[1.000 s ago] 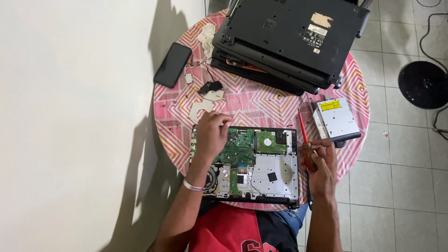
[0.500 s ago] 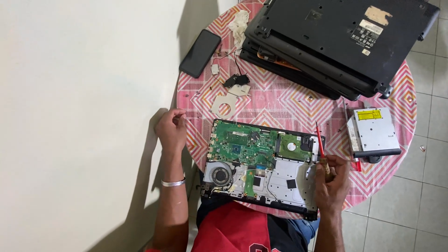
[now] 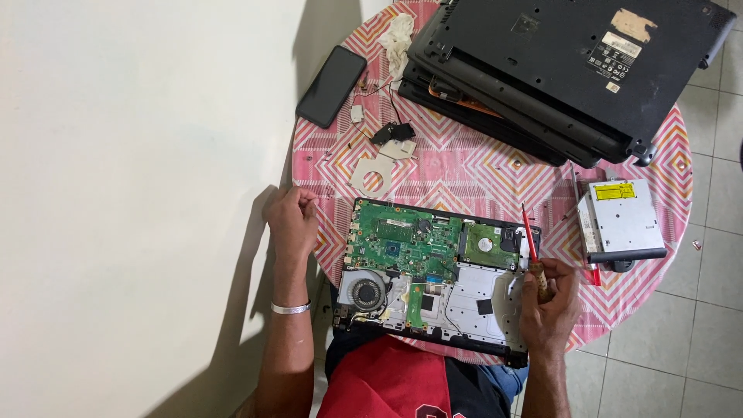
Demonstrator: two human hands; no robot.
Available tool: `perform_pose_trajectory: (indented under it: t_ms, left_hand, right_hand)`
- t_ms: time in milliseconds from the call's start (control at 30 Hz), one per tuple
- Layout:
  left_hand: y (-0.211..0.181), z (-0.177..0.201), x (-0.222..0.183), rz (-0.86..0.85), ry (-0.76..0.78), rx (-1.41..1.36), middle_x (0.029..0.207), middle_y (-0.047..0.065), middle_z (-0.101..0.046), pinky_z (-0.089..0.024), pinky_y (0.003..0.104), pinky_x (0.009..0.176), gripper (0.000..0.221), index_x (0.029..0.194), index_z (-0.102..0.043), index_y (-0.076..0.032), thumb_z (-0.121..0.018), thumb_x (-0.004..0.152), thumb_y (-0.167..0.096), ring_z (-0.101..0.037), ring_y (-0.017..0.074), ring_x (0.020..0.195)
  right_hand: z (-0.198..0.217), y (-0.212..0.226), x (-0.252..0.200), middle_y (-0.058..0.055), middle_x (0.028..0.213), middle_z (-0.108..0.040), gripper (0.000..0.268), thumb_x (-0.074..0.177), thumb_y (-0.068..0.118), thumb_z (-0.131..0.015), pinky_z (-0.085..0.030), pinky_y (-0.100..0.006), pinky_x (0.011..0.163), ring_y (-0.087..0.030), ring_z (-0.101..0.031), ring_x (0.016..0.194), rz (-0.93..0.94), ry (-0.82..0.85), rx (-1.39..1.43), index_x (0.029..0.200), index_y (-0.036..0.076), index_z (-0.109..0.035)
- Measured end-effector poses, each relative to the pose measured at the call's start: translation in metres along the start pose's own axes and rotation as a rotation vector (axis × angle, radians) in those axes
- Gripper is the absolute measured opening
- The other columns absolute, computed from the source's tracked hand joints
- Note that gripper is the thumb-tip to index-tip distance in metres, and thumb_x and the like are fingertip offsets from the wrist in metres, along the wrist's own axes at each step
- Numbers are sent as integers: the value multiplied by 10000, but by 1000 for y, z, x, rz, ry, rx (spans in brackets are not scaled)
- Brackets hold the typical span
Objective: Using a screwdriver to remove screws from a laptop motherboard during a repair process.
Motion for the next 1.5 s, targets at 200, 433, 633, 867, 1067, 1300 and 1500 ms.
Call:
perform_pose_trajectory:
  t_ms: [200, 433, 633, 867, 1067, 1300, 1500]
  left_hand:
    - [-16, 7, 2, -29, 16, -131, 1019, 75, -694, -565, 351, 787, 56, 1030, -630, -60, -644, 996, -18, -657, 207, 904]
    - [-61, 12, -8, -115, 46, -505, 875, 121, -741, -584, 280, 672, 40, 950, -673, -38, -661, 956, 0, -736, 183, 711]
    - [-51, -1, -6, -139, 53, -578, 846, 155, -719, -586, 285, 620, 13, 960, -712, 6, -703, 951, 3, -730, 200, 686]
    - [-49, -23, -8, -205, 113, -470, 867, 169, -678, -595, 347, 609, 103, 986, -715, 14, -710, 995, -88, -696, 255, 730]
    - [-57, -26, -10, -250, 147, -419, 811, 138, -687, -523, 335, 570, 49, 966, -719, -28, -699, 977, -71, -641, 229, 671]
    - [-42, -26, -3, -257, 110, -432, 843, 102, -708, -501, 290, 581, 98, 1030, -743, -71, -711, 941, -96, -635, 179, 698]
    - [-37, 12, 5, -288, -20, -281, 838, 105, -683, -536, 349, 656, 143, 979, -739, -83, -684, 872, -4, -669, 287, 756]
  right_hand:
    - [1, 3, 1, -152, 1091, -647, 275, 996, 87, -619, -519, -388, 746, -269, -653, 943, -7, -2, -33, 1257, 12, -576]
    - [3, 4, 3, -222, 941, -639, 283, 981, 24, -648, -518, -471, 743, -345, -631, 789, 59, -44, 83, 1259, -12, -606]
    - [4, 2, 0, -228, 948, -628, 288, 991, 4, -641, -528, -478, 749, -345, -633, 790, 67, -37, 92, 1275, -26, -603]
    - [2, -3, 1, -232, 972, -627, 285, 1005, 2, -639, -535, -484, 774, -357, -641, 823, 69, -32, 78, 1285, -27, -598]
    - [2, 0, 2, -216, 951, -619, 277, 999, 0, -642, -522, -432, 695, -310, -620, 731, 61, -36, 83, 1270, -35, -600]
    - [2, -9, 2, -179, 939, -607, 270, 1013, -15, -612, -525, -377, 680, -249, -612, 697, 24, -29, 142, 1280, -32, -576]
    - [2, -12, 3, -207, 992, -607, 292, 1031, 11, -622, -518, -393, 694, -283, -629, 764, 30, -22, 150, 1311, -40, -556]
Point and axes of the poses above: each hand's wrist, its own x-axis towards the middle knuckle, its own z-axis out of the back of the hand, y = z × x, the point moved 7 cm from there along x, towards the middle knuckle
